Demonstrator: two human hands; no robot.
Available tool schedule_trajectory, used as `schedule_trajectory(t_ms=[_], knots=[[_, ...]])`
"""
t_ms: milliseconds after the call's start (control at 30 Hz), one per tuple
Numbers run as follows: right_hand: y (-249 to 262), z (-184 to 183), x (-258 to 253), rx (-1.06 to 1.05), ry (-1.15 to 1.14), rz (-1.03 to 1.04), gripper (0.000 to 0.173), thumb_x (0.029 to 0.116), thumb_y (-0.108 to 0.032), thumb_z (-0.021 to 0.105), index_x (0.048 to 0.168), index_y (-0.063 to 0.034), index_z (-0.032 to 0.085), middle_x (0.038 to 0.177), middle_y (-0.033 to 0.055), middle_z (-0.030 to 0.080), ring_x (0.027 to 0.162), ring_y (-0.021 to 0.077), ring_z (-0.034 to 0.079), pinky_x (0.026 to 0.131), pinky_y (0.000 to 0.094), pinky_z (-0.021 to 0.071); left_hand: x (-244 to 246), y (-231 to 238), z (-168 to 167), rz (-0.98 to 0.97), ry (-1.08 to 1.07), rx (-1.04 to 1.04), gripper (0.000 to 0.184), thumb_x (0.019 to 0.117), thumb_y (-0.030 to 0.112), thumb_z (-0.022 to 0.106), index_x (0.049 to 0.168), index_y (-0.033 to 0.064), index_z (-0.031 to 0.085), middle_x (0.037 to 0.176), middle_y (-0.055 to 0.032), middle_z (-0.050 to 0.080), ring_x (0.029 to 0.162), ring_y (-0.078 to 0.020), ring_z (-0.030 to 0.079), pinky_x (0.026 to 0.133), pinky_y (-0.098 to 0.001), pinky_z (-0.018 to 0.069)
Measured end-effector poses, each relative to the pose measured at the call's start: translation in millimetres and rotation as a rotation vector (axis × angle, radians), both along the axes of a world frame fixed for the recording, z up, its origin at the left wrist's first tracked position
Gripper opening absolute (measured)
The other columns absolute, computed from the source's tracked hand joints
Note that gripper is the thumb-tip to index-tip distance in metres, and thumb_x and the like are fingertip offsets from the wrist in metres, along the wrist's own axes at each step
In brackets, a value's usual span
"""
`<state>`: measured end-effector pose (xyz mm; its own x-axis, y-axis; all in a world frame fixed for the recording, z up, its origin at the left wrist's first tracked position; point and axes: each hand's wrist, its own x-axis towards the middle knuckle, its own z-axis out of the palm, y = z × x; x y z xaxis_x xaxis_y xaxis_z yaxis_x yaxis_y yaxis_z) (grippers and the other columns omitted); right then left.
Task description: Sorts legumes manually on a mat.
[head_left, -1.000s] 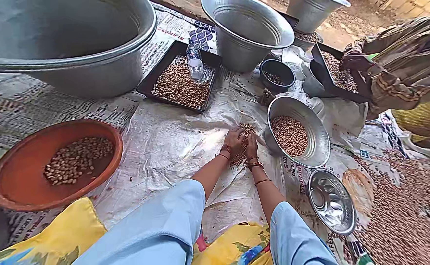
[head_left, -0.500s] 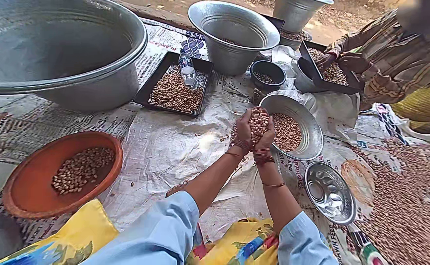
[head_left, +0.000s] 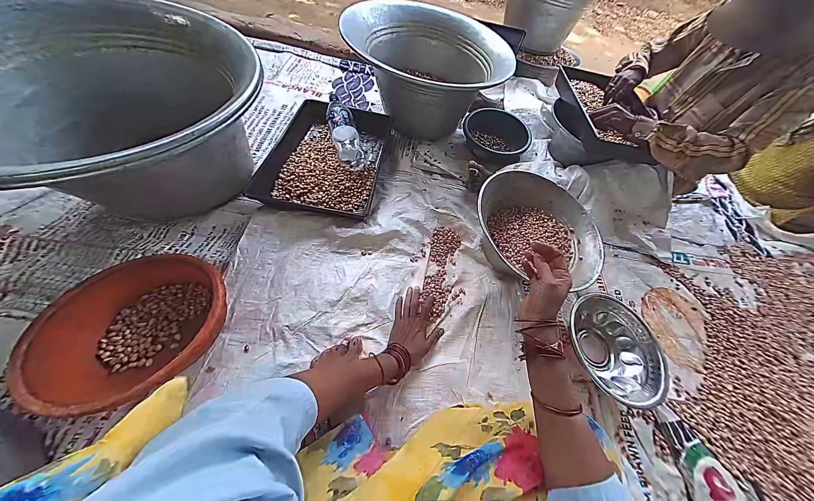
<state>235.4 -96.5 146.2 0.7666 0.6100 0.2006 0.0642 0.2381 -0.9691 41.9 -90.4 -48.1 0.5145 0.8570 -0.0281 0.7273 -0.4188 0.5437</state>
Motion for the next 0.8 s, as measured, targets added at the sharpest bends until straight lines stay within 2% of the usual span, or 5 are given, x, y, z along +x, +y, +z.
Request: schedule_trajectory(t_ms=[167, 300, 500, 633, 800], knots=[[7.0, -3.8, -37.5, 0.036, -0.297, 0.333, 0.022, 0.0972, 0.003, 0.045, 0.105, 0.0043, 0.066, 0.097, 0.0035, 0.073, 0.088, 0.0071, 0.071, 0.084, 0.0272, 0.0601, 39.7, 41.6, 7.1, -0.070, 0.047, 0.081, 0.067, 0.1029, 0.056, 0.040, 0.163, 0.0287, 0.031, 0.169, -0.0273, 0.012, 0.157, -0.0478, 0.007, 0.122, -0.0680, 0.0080], [5.0, -15.6, -62.7, -0.172, -0.459, 0.724, 0.025, 0.1007, -0.004, 0.053, 0.117, 0.0058, 0.070, 0.112, 0.0145, 0.073, 0.098, 0.0135, 0.072, 0.089, 0.0291, 0.0599, 71.3, 109.8, 40.3, -0.125, 0.114, -0.014, 0.057, 0.1081, 0.032, 0.044, 0.162, 0.0147, 0.034, 0.170, -0.0250, 0.010, 0.156, -0.0495, 0.002, 0.121, -0.0697, -0.0002], [18.7, -50.8, -39.1, -0.955, -0.912, 1.403, 0.043, 0.1091, -0.025, 0.051, 0.146, -0.0047, 0.054, 0.137, 0.0229, 0.062, 0.126, 0.0378, 0.061, 0.109, 0.0546, 0.0431, 88.3, 161.6, 29.3, -0.231, 0.183, -0.009, 0.039, 0.1080, 0.017, 0.046, 0.144, 0.0155, 0.058, 0.155, -0.0206, 0.046, 0.148, -0.0456, 0.035, 0.116, -0.0678, 0.0255], [25.2, -88.2, -9.0, -1.177, -0.899, 1.481, 0.045, 0.1086, -0.028, 0.052, 0.146, -0.0037, 0.054, 0.134, 0.0231, 0.065, 0.126, 0.0403, 0.061, 0.110, 0.0594, 0.0416, 76.0, 148.2, 42.2, -0.275, 0.312, -0.010, 0.035, 0.1071, 0.016, 0.046, 0.136, 0.0073, 0.063, 0.141, -0.0269, 0.057, 0.133, -0.0500, 0.051, 0.100, -0.0631, 0.0475], [32.8, -91.7, 5.4, -1.087, -0.812, 1.381, 0.047, 0.1093, -0.027, 0.051, 0.152, -0.0062, 0.048, 0.133, 0.0233, 0.064, 0.124, 0.0397, 0.062, 0.109, 0.0580, 0.0426, 80.5, 168.4, 63.7, -0.005, 0.232, -0.138, 0.049, 0.1086, 0.042, 0.045, 0.122, 0.0020, 0.070, 0.124, -0.0237, 0.069, 0.122, -0.0417, 0.063, 0.104, -0.0610, 0.0462]])
